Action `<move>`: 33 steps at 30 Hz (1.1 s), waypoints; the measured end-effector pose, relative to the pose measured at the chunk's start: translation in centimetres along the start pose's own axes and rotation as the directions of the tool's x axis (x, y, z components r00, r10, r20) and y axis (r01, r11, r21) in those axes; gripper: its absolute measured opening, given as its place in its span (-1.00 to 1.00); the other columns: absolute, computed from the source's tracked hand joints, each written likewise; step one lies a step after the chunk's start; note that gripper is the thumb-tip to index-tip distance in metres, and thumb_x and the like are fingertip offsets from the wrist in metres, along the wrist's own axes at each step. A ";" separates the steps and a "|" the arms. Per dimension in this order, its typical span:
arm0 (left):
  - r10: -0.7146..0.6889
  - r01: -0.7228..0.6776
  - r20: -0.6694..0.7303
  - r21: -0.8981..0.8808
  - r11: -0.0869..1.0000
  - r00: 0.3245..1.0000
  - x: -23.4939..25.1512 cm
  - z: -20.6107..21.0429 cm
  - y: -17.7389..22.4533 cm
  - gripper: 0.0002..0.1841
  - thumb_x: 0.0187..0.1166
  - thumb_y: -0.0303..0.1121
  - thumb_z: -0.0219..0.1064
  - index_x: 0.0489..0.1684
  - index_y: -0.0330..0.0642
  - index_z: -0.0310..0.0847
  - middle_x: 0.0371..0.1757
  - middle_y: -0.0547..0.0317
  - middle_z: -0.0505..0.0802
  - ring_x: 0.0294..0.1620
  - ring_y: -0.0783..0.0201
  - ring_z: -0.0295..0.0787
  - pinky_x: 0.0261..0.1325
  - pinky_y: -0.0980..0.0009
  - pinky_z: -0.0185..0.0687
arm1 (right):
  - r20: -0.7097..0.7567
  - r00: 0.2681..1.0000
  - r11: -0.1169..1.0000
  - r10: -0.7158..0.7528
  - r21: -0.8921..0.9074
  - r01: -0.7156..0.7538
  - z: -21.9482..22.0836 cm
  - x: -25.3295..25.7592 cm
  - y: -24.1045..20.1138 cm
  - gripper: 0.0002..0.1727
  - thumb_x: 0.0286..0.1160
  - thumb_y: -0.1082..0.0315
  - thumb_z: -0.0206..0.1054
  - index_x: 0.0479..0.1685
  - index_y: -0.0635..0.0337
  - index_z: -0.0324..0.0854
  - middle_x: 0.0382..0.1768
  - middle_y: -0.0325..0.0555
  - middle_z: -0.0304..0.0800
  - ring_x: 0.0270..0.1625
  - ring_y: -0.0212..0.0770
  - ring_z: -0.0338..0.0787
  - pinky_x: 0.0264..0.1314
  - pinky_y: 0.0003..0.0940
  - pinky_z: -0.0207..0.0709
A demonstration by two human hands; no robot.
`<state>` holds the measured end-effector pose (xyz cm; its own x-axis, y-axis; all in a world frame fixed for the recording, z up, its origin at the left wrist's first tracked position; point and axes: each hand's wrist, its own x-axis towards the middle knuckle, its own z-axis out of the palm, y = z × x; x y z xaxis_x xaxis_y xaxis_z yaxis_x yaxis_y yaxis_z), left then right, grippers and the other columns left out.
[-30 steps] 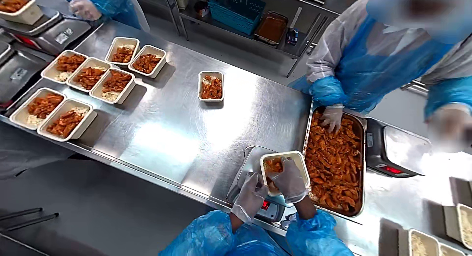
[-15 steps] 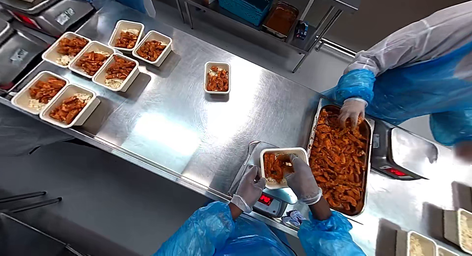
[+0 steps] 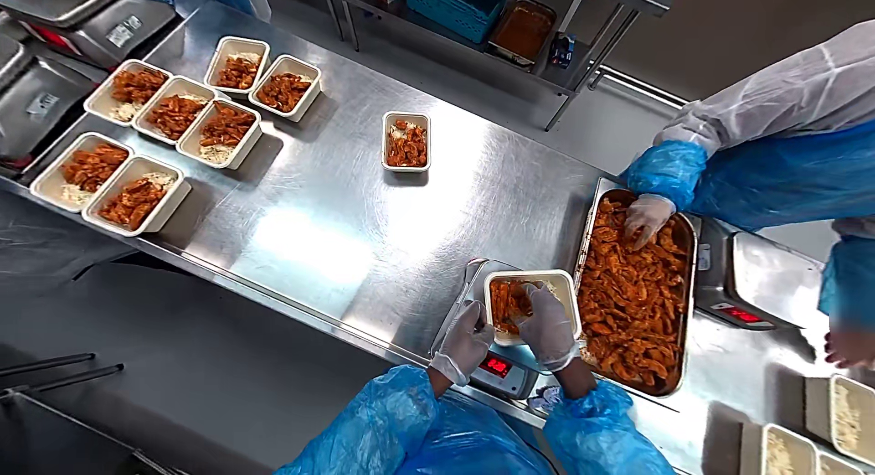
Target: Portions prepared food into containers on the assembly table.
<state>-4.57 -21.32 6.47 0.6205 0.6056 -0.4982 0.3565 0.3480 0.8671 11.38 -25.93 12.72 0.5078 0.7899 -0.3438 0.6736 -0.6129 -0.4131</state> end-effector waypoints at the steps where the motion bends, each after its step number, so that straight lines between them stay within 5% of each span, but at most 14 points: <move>1: -0.004 0.004 0.001 -0.004 1.000 1.000 0.0 0.0 0.0 -0.94 0.62 -0.41 0.28 -0.17 -0.20 0.57 -0.11 0.02 0.72 -0.16 0.18 0.75 -0.02 0.23 0.75 | -0.017 1.000 1.000 0.014 0.019 -0.013 -0.3 -0.1 0.1 -0.58 0.16 0.40 0.66 0.10 0.14 0.79 0.18 0.17 0.77 0.20 0.14 0.79 0.26 0.19 0.68; 6: 0.042 -0.042 0.005 0.035 0.998 0.999 0.0 -0.5 0.3 -0.79 0.65 -0.44 0.26 0.13 -0.32 0.60 -0.02 -0.08 0.78 -0.10 0.13 0.79 0.02 0.15 0.77 | -0.001 0.999 0.998 0.043 0.040 -0.043 0.2 -0.5 -0.7 -0.59 0.15 0.43 0.62 0.08 0.18 0.77 0.10 0.21 0.76 0.17 0.21 0.77 0.20 0.23 0.67; 11: 0.072 -0.071 -0.002 0.092 0.993 0.997 0.4 -0.7 0.2 -0.84 0.59 -0.43 0.30 0.03 -0.24 0.62 -0.10 0.06 0.78 -0.21 0.22 0.79 -0.10 0.21 0.82 | 0.002 0.999 0.988 0.035 0.149 -0.035 -1.3 -1.8 -0.6 -0.65 0.29 0.47 0.53 0.11 0.16 0.77 0.13 0.13 0.80 0.12 0.12 0.82 0.17 0.17 0.71; 15: 0.024 -0.027 0.026 0.127 0.992 0.999 0.4 -1.6 0.7 -0.88 0.64 -0.38 0.30 -0.02 -0.18 0.62 -0.20 0.11 0.79 -0.32 0.23 0.78 -0.20 0.24 0.80 | -0.185 0.981 0.960 0.060 0.279 -0.007 -4.5 -3.8 6.0 -0.65 0.55 0.54 0.29 0.29 0.15 0.67 0.09 0.04 0.86 0.02 0.04 0.87 0.04 0.15 0.76; 18: 0.025 -0.026 0.009 0.143 0.989 1.000 0.3 -2.2 0.8 -0.86 0.67 -0.34 0.27 0.01 -0.15 0.65 -0.19 0.13 0.80 -0.31 0.26 0.79 -0.23 0.29 0.79 | -0.311 0.856 0.896 0.412 0.308 -0.320 -5.2 -4.2 15.1 -0.69 0.58 0.40 0.31 0.26 0.17 0.64 -0.02 0.23 0.84 -0.08 0.28 0.83 -0.10 0.38 0.66; 22: 0.050 -0.048 -0.014 0.157 0.987 0.999 0.3 -3.3 0.8 -0.82 0.70 -0.32 0.25 0.08 -0.14 0.66 -0.08 0.14 0.83 -0.24 0.26 0.81 -0.18 0.29 0.81 | -0.314 0.587 0.665 0.746 0.309 -0.680 -1.4 0.5 25.9 -0.20 0.22 0.16 0.66 0.51 0.30 0.50 0.32 0.59 0.58 0.32 0.54 0.65 0.23 0.51 0.55; 24: 0.050 -0.044 -0.032 0.176 0.983 0.998 0.3 -3.7 1.0 -0.82 0.71 -0.31 0.25 0.08 -0.12 0.66 -0.05 0.15 0.83 -0.23 0.25 0.83 -0.17 0.27 0.82 | -0.317 0.589 0.662 0.743 0.226 -0.714 0.0 2.2 26.8 -0.18 0.24 0.11 0.66 0.55 0.27 0.49 0.41 0.61 0.49 0.39 0.56 0.60 0.28 0.47 0.54; 29: 0.055 -0.044 -0.050 0.204 0.978 0.997 0.3 -4.1 0.9 -0.85 0.74 -0.29 0.26 0.06 -0.08 0.67 -0.09 0.18 0.84 -0.22 0.27 0.82 -0.14 0.26 0.81 | -0.227 0.688 0.717 0.690 0.081 -0.693 -2.2 2.0 27.3 -0.46 0.46 0.23 0.49 0.43 0.22 0.64 0.23 0.43 0.75 0.31 0.45 0.74 0.30 0.46 0.55; 33: 0.049 -0.033 -0.080 0.191 0.981 0.996 0.1 -4.6 0.9 -0.84 0.73 -0.28 0.28 0.07 -0.09 0.68 -0.11 0.17 0.85 -0.22 0.27 0.82 -0.11 0.25 0.80 | -0.212 0.712 0.735 0.669 0.331 -0.592 -4.4 -1.0 28.2 -0.53 0.47 0.23 0.52 0.35 0.20 0.68 0.14 0.42 0.79 0.22 0.43 0.76 0.22 0.53 0.53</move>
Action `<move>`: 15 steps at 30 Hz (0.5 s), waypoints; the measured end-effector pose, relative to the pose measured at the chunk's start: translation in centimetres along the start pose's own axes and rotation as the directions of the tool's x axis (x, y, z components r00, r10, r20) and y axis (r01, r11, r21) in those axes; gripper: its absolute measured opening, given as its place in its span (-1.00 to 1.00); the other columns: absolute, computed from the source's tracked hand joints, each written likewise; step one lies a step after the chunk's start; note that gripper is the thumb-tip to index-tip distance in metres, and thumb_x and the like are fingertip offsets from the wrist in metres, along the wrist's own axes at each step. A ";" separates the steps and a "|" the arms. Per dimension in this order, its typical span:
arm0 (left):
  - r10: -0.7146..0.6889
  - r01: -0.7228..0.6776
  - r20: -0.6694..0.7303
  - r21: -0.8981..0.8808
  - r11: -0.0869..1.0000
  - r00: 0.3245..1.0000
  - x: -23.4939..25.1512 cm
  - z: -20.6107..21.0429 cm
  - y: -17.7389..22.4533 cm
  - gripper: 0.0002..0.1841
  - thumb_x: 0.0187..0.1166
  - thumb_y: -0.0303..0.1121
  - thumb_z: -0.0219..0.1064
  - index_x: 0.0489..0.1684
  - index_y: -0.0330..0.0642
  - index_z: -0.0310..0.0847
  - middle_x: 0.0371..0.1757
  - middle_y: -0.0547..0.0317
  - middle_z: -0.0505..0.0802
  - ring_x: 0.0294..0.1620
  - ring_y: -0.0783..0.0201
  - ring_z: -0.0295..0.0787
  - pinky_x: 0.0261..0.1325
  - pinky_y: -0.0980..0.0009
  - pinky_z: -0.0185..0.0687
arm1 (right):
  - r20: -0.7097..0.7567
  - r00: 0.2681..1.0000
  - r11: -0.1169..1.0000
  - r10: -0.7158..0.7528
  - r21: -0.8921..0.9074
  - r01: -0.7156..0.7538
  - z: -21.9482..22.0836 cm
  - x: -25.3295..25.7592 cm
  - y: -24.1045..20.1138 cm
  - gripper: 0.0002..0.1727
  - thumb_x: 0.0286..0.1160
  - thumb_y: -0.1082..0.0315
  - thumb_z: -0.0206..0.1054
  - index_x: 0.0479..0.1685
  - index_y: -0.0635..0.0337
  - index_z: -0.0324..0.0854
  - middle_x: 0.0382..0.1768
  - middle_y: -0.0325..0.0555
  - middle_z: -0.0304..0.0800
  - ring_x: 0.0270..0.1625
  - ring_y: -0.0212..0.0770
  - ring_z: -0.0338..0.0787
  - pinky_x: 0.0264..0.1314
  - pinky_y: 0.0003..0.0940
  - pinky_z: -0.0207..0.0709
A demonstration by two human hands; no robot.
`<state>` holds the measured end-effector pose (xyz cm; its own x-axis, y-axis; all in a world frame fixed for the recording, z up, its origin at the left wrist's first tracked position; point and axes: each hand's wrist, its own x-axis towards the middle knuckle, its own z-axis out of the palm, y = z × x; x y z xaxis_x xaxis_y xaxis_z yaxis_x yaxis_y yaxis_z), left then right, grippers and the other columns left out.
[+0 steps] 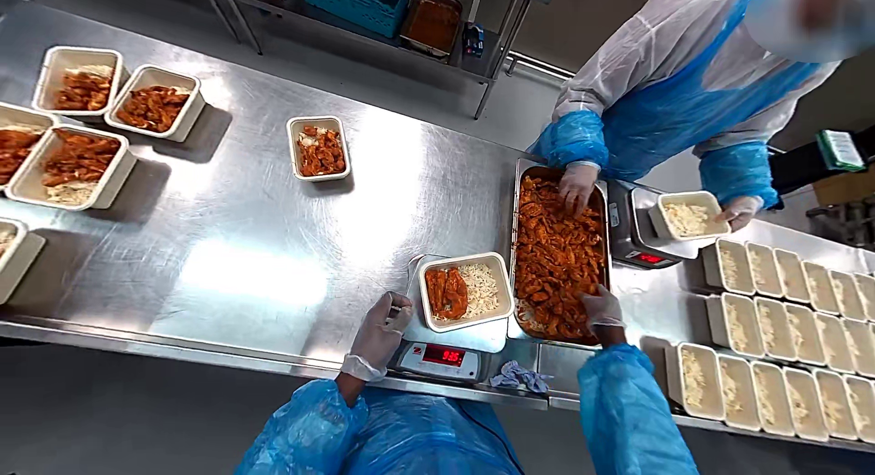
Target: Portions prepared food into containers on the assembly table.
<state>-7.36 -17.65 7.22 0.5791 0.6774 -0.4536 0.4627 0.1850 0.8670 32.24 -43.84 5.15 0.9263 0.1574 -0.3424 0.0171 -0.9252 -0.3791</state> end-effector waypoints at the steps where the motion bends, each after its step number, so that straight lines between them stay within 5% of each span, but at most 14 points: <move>1: -0.007 0.007 -0.004 -0.005 1.000 1.000 -0.1 -0.1 0.0 -0.84 0.73 -0.29 0.28 0.09 -0.10 0.67 -0.10 0.15 0.84 -0.21 0.26 0.81 -0.11 0.25 0.78 | 0.050 0.999 0.989 0.018 0.142 -0.025 -1.1 -1.4 -0.3 -0.53 0.51 0.28 0.49 0.40 0.19 0.63 0.17 0.35 0.78 0.19 0.32 0.78 0.21 0.41 0.58; 4: -0.013 0.013 0.017 0.007 1.000 1.000 -0.2 0.3 0.2 -0.80 0.74 -0.29 0.26 0.15 -0.15 0.65 -0.01 0.09 0.84 -0.16 0.21 0.82 -0.04 0.17 0.80 | 0.214 0.975 0.876 -0.053 0.478 -0.057 -4.1 -4.1 -1.2 -0.50 0.59 0.41 0.37 0.53 0.16 0.49 0.20 0.13 0.77 0.09 -0.02 0.82 0.16 0.02 0.72; 7: -0.012 0.011 0.067 0.018 1.000 0.998 -0.2 0.6 -0.2 -0.75 0.72 -0.26 0.26 0.17 -0.18 0.66 -0.02 0.04 0.84 -0.14 0.18 0.83 0.00 0.13 0.80 | 0.294 0.908 0.835 -0.300 0.541 0.101 -5.9 -8.1 -5.4 -0.59 0.53 0.45 0.40 0.37 0.15 0.60 0.06 -0.01 0.85 -0.02 -0.17 0.88 0.05 -0.14 0.82; 12: -0.112 0.115 0.153 -0.016 0.993 0.982 -0.5 2.5 0.0 -0.76 0.71 -0.15 0.30 0.06 -0.12 0.66 -0.23 0.13 0.85 -0.31 0.25 0.82 -0.11 0.22 0.80 | 0.472 0.628 0.773 -0.619 0.227 0.592 -6.0 -14.3 -14.8 -0.70 0.39 0.37 0.57 0.09 -0.12 0.77 -0.07 -0.30 0.91 -0.09 -0.26 0.88 -0.03 -0.09 0.83; 15: -0.134 0.140 0.146 -0.034 0.990 0.980 -0.7 3.2 -0.2 -0.78 0.70 -0.18 0.31 0.00 -0.14 0.65 -0.29 0.13 0.84 -0.33 0.25 0.81 -0.14 0.24 0.78 | 0.586 0.513 0.670 -0.627 0.070 0.739 -2.3 -16.0 -19.0 -0.80 0.41 0.28 0.58 -0.03 -0.07 0.78 -0.27 -0.19 0.87 -0.29 -0.14 0.84 -0.24 0.04 0.73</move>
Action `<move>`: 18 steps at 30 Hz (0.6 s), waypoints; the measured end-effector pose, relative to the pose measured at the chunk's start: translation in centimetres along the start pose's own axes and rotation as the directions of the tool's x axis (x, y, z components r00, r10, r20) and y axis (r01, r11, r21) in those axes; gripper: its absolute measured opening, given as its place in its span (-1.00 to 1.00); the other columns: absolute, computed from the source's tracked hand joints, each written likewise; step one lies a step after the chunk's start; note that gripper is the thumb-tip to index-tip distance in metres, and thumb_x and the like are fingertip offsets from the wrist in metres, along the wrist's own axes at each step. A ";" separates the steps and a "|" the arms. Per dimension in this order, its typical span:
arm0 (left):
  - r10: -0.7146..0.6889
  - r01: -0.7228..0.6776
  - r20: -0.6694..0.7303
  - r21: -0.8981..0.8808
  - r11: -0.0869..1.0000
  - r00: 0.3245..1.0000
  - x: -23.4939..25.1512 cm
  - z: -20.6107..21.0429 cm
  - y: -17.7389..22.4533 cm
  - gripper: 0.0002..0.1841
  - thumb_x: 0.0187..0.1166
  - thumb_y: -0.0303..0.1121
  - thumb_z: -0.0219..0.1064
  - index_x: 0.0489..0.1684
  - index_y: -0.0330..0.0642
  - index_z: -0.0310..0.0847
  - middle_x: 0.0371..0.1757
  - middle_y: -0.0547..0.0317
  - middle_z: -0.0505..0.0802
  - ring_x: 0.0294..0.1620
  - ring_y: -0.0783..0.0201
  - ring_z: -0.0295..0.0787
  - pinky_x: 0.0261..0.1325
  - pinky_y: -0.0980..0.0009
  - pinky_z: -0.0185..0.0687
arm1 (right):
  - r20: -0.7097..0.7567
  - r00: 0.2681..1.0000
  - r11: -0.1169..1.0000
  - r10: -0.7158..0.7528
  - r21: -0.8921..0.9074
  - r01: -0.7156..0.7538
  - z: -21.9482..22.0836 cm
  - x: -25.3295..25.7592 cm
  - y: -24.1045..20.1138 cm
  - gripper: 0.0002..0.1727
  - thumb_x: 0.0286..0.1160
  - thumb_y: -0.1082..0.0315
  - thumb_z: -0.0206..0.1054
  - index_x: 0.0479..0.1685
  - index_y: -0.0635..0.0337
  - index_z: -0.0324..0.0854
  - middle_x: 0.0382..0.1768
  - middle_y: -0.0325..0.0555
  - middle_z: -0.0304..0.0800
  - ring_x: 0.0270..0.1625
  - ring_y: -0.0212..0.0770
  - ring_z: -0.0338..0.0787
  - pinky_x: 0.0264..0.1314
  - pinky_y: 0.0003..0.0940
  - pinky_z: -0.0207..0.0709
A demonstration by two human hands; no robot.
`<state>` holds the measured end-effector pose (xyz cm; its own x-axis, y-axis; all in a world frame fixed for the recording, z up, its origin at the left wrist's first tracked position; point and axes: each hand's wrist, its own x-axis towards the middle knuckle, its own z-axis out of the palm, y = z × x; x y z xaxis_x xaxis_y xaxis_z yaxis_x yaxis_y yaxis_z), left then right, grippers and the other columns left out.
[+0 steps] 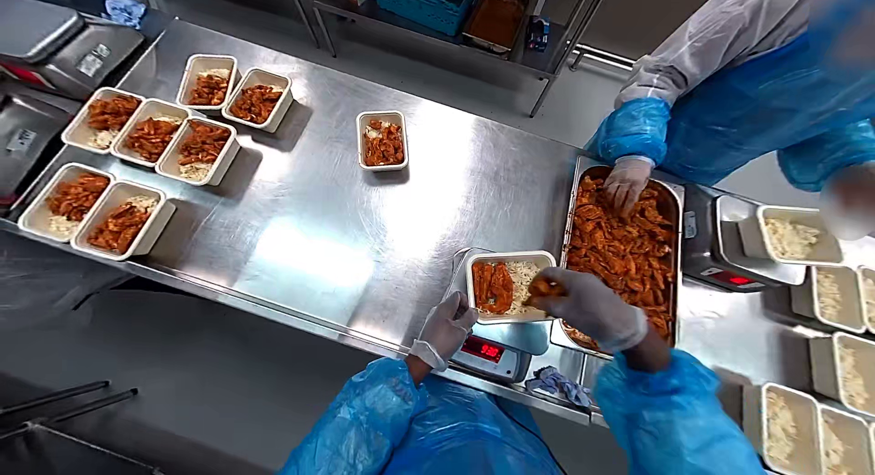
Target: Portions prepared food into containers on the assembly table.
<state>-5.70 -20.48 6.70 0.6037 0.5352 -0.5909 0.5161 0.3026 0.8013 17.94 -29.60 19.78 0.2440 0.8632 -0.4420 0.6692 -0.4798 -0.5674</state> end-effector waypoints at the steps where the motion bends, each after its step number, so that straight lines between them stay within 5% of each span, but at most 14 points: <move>1: -0.001 0.001 -0.008 -0.005 1.000 1.000 0.1 0.2 -0.1 -0.79 0.70 -0.18 0.32 -0.03 -0.14 0.64 -0.31 0.13 0.83 -0.34 0.25 0.81 -0.16 0.23 0.78 | 0.034 0.998 0.998 0.047 -0.045 -0.045 0.8 1.2 -1.1 -0.78 0.42 0.27 0.56 0.01 0.00 0.77 -0.26 -0.06 0.86 -0.25 -0.01 0.84 -0.20 0.16 0.70; 4: 0.007 -0.008 -0.021 -0.010 1.000 1.000 0.3 0.5 -0.2 -0.79 0.69 -0.18 0.32 -0.05 -0.13 0.63 -0.30 0.12 0.83 -0.32 0.23 0.82 -0.12 0.21 0.78 | -0.073 0.983 0.981 0.170 -0.086 -0.176 3.5 2.9 -2.3 -0.58 0.35 0.32 0.58 0.19 0.20 0.67 -0.05 0.28 0.79 -0.04 0.34 0.80 -0.08 0.42 0.62; 7: 0.019 -0.019 -0.020 0.001 1.000 1.000 0.1 0.2 0.0 -0.77 0.69 -0.16 0.33 0.00 -0.13 0.64 -0.25 0.08 0.82 -0.26 0.20 0.81 -0.07 0.18 0.77 | -0.199 0.961 0.974 0.193 -0.080 -0.212 5.6 3.7 -0.9 -0.38 0.22 0.27 0.68 0.31 0.20 0.57 0.07 0.26 0.76 0.01 0.30 0.82 -0.03 0.40 0.69; 11: 0.037 -0.037 0.000 0.050 0.998 0.999 0.1 0.0 0.4 -0.77 0.70 -0.15 0.32 -0.02 -0.13 0.64 -0.24 0.09 0.81 -0.26 0.22 0.80 -0.07 0.18 0.76 | -0.293 0.930 0.971 0.223 -0.013 -0.238 6.4 3.6 -0.3 -0.43 0.22 0.43 0.62 0.30 0.23 0.57 0.04 0.18 0.81 0.03 0.22 0.85 0.04 0.36 0.70; 14: 0.032 -0.032 0.007 0.036 0.999 0.999 0.6 0.2 0.1 -0.77 0.68 -0.16 0.33 -0.01 -0.13 0.64 -0.24 0.09 0.80 -0.26 0.22 0.79 -0.07 0.19 0.75 | -0.360 0.899 0.962 0.248 -0.020 -0.274 6.7 3.6 0.0 -0.60 0.26 0.38 0.62 0.10 0.19 0.66 -0.15 0.14 0.85 -0.14 0.20 0.87 -0.12 0.34 0.70; 18: 0.033 -0.034 0.016 0.041 0.999 0.999 1.0 0.4 0.1 -0.78 0.67 -0.15 0.35 -0.07 -0.11 0.64 -0.29 0.12 0.80 -0.30 0.24 0.79 -0.11 0.21 0.75 | -0.251 0.939 0.961 0.236 -0.081 -0.264 6.5 3.8 0.7 -0.75 0.27 0.30 0.64 -0.15 0.17 0.75 -0.17 0.10 0.83 -0.08 0.16 0.83 -0.03 0.30 0.68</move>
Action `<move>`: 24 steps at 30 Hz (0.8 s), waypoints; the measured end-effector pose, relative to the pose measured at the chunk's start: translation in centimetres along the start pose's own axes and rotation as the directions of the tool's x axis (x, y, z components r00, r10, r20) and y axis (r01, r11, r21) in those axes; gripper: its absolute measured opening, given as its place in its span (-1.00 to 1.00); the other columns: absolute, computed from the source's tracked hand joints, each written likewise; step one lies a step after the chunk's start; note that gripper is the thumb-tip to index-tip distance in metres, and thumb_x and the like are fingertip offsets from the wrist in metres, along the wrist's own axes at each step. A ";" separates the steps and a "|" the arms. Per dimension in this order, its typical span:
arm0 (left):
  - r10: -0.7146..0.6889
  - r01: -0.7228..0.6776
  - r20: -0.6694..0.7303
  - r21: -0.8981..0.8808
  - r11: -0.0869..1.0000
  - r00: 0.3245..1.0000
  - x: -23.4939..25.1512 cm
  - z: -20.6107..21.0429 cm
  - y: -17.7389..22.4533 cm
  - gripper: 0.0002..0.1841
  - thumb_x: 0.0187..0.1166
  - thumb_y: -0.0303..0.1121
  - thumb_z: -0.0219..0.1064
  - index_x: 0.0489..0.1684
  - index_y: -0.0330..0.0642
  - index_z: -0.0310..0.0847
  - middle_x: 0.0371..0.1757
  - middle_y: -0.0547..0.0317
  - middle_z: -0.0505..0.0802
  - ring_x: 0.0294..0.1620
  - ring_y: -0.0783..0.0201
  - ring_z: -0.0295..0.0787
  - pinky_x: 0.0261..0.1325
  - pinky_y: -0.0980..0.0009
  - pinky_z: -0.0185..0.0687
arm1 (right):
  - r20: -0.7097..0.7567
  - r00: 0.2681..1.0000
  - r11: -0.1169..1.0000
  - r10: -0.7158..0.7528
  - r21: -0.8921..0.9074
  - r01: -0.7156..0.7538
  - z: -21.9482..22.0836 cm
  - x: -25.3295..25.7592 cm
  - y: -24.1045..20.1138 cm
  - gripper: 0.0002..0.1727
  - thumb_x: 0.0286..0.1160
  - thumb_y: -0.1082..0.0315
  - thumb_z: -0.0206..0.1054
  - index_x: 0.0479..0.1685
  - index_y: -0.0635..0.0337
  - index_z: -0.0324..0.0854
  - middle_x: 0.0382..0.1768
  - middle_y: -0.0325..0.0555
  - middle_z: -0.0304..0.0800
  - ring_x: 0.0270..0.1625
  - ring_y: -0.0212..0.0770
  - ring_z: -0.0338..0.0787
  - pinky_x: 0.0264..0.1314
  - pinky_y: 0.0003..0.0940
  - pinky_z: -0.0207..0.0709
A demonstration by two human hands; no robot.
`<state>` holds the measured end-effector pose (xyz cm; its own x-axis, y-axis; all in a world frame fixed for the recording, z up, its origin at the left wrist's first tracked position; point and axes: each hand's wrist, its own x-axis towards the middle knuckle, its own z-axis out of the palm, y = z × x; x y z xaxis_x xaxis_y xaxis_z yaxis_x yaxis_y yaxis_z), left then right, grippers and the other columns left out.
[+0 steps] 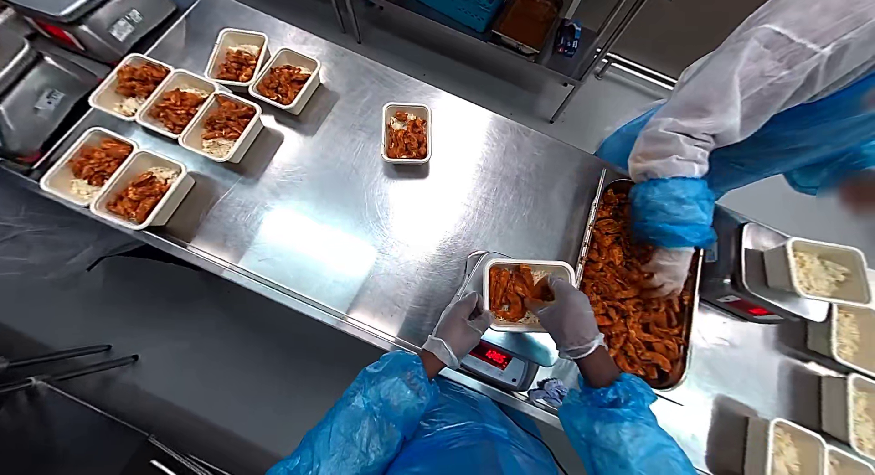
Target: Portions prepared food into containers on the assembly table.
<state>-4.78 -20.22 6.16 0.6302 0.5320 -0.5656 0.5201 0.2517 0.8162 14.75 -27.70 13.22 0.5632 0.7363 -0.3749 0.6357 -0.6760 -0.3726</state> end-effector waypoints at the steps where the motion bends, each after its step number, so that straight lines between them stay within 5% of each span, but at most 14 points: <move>1: -0.006 0.006 0.005 0.005 1.000 1.000 0.0 -0.1 0.1 -0.78 0.67 -0.15 0.35 -0.07 -0.11 0.64 -0.30 0.12 0.80 -0.30 0.23 0.79 -0.11 0.20 0.74 | 0.020 1.000 1.000 -0.008 -0.015 0.008 -0.1 0.0 0.0 -0.76 0.27 0.28 0.65 -0.17 0.16 0.78 -0.14 0.09 0.83 -0.06 0.13 0.84 0.00 0.28 0.69; 8: 0.038 -0.038 0.025 -0.003 0.999 0.999 -0.2 -0.3 0.7 -0.73 0.71 -0.24 0.31 0.17 -0.23 0.66 -0.15 0.05 0.85 -0.21 0.21 0.84 -0.03 0.17 0.81 | 0.042 0.996 0.996 -0.079 0.050 0.077 0.1 -1.9 -1.0 -0.82 0.29 0.43 0.55 -0.13 0.20 0.80 -0.01 0.21 0.77 0.03 0.22 0.79 0.03 0.27 0.69; 13: 0.038 -0.038 -0.013 0.001 0.999 0.999 -0.6 -1.6 0.7 -0.81 0.72 -0.24 0.29 -0.05 -0.18 0.67 -0.27 0.14 0.83 -0.27 0.26 0.81 -0.11 0.23 0.78 | -0.176 0.976 0.980 -0.130 0.130 0.154 -4.3 -3.7 3.9 -0.83 0.41 0.47 0.49 -0.05 0.12 0.80 -0.01 0.03 0.83 -0.06 0.01 0.86 -0.01 0.13 0.78; 17: 0.064 -0.063 -0.076 0.016 0.998 0.995 -1.0 -3.4 0.3 -0.83 0.76 -0.29 0.24 -0.02 -0.15 0.70 -0.22 0.16 0.87 -0.23 0.27 0.85 -0.05 0.26 0.81 | -0.253 0.918 0.952 0.306 0.097 -0.291 -3.6 -1.0 17.1 -0.80 0.38 0.38 0.50 -0.04 0.15 0.81 -0.13 0.23 0.87 -0.07 0.33 0.84 -0.07 0.48 0.61; 19: 0.078 -0.076 -0.106 0.027 0.997 0.991 -0.9 -3.8 0.0 -0.85 0.76 -0.29 0.24 -0.02 -0.13 0.69 -0.22 0.16 0.87 -0.25 0.26 0.84 -0.09 0.26 0.81 | -0.235 0.847 0.877 0.476 0.063 -0.476 0.0 1.2 23.1 -0.49 0.21 0.32 0.59 0.23 0.20 0.71 0.04 0.45 0.78 0.07 0.51 0.77 -0.02 0.57 0.58; 21: 0.076 -0.074 -0.115 0.026 0.997 0.990 -0.7 -4.1 0.0 -0.85 0.76 -0.28 0.25 -0.03 -0.11 0.69 -0.23 0.16 0.87 -0.26 0.25 0.84 -0.11 0.25 0.79 | -0.195 0.839 0.853 0.508 -0.024 -0.522 2.9 2.8 25.4 -0.21 0.16 0.24 0.69 0.53 0.19 0.57 0.33 0.53 0.61 0.31 0.55 0.66 0.21 0.53 0.57; 24: 0.066 -0.061 -0.115 0.049 0.997 0.991 -1.0 -4.3 0.5 -0.84 0.76 -0.25 0.27 -0.02 -0.11 0.69 -0.23 0.16 0.87 -0.27 0.25 0.84 -0.11 0.24 0.79 | -0.199 0.865 0.872 0.461 -0.077 -0.483 3.6 3.1 25.1 -0.36 0.24 0.25 0.66 0.41 0.18 0.67 0.30 0.44 0.68 0.31 0.45 0.72 0.28 0.47 0.58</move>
<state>-7.63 -17.17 7.59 0.5928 0.6366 -0.4933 0.5084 0.1793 0.8423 30.54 -42.48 -0.35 0.8851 0.3308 -0.3274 0.3234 -0.9430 -0.0785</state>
